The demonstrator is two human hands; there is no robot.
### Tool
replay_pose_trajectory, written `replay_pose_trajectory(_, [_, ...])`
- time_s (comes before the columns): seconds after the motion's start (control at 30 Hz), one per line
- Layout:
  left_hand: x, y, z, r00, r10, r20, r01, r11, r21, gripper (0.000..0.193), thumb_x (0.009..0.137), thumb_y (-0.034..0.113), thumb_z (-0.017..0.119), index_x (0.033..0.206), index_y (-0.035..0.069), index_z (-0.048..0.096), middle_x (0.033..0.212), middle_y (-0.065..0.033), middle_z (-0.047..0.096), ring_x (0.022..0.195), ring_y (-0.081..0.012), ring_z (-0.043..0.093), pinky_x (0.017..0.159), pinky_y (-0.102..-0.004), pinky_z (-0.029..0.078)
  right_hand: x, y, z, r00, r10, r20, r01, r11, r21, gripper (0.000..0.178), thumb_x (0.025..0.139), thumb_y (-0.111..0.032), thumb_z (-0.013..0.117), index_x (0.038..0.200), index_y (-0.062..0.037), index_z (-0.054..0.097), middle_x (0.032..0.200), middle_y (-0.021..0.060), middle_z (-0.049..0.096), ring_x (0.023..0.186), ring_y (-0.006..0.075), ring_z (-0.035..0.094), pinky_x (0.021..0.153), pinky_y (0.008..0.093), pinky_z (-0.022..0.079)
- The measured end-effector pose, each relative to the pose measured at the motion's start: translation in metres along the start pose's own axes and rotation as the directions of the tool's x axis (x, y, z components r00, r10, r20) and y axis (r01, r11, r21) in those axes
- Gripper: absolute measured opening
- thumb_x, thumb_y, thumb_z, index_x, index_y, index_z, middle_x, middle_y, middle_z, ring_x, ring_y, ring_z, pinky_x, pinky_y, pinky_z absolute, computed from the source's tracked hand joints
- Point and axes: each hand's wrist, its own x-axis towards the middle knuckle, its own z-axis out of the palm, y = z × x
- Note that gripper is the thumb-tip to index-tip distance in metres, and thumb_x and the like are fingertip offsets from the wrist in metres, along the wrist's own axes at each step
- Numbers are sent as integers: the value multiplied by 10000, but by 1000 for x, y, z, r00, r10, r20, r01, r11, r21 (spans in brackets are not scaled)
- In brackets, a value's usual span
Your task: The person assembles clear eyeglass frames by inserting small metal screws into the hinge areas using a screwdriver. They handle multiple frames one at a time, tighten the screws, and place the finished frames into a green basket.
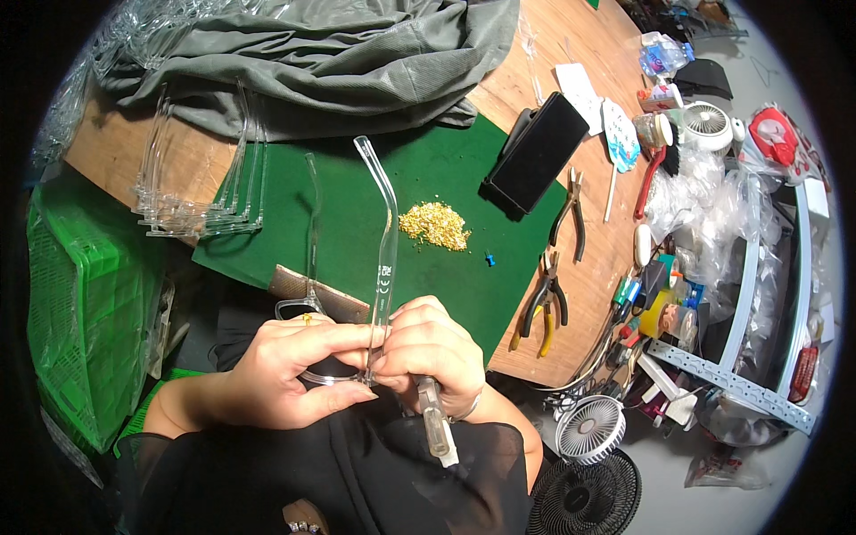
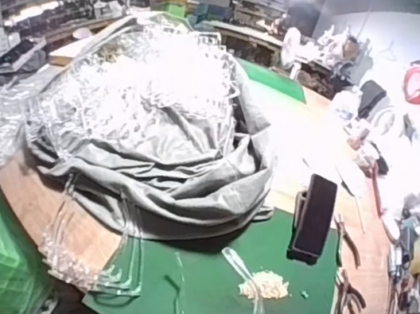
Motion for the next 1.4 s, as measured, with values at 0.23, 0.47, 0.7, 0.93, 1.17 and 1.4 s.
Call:
replay_pose_trajectory(0.23, [1, 0, 0, 1000, 20, -7, -21, 1000, -7, 527, 672, 47, 766, 1144, -55, 555, 861, -101, 680, 744, -217, 642, 681, -285, 484, 0, -1, -2, 1000, 12, 21, -12, 1000, 2, 149, 797, -142, 706, 830, -41, 601, 754, 54, 611, 673, 215, 588, 646, 344, 472])
replay_pose_trajectory(0.47, [0, -1, 0, 1000, 19, -8, -19, 1000, 2, 516, 670, 51, 768, 1131, -55, 561, 852, -104, 677, 738, -218, 643, 676, -287, 484, 1, 1, -2, 999, 14, 48, -15, 1000, 17, 160, 797, -141, 706, 833, -45, 583, 757, 60, 597, 670, 220, 582, 636, 340, 466])
replay_pose_trajectory(0.7, [0, -4, -1, 999, 41, -3, -41, 999, 6, 517, 671, 57, 771, 1130, -55, 563, 859, -93, 685, 763, -204, 647, 679, -288, 478, 0, 1, -3, 998, 14, 64, -16, 999, 28, 170, 806, -140, 696, 872, -39, 576, 790, 70, 613, 707, 231, 594, 668, 357, 475])
replay_pose_trajectory(0.93, [1, -3, -7, 999, 45, 9, -44, 999, -13, 504, 645, 58, 778, 1106, -24, 589, 826, -46, 700, 734, -150, 653, 693, -262, 448, -7, -13, -37, 923, 239, 301, -110, 915, -389, 275, 672, -32, 693, 912, -8, 562, 893, 133, 608, 800, 296, 595, 726, 376, 476])
replay_pose_trajectory(1.17, [3, -7, -4, 995, 90, 30, -91, 995, 40, 470, 603, 48, 782, 1042, -12, 627, 799, -30, 696, 691, -144, 639, 659, -253, 427, -1, -25, -39, 769, 458, 446, -174, 822, -542, 400, 581, 9, 672, 956, -6, 533, 950, 129, 554, 877, 311, 556, 789, 387, 450])
replay_pose_trajectory(1.4, [4, -10, -2, 987, 158, 10, -158, 979, 128, 421, 575, 44, 771, 981, 24, 663, 719, 1, 652, 627, -131, 602, 616, -255, 406, 10, -27, -35, 758, 408, 508, -107, 847, -520, 383, 591, -16, 681, 945, -5, 535, 929, 125, 551, 864, 296, 557, 779, 382, 446])
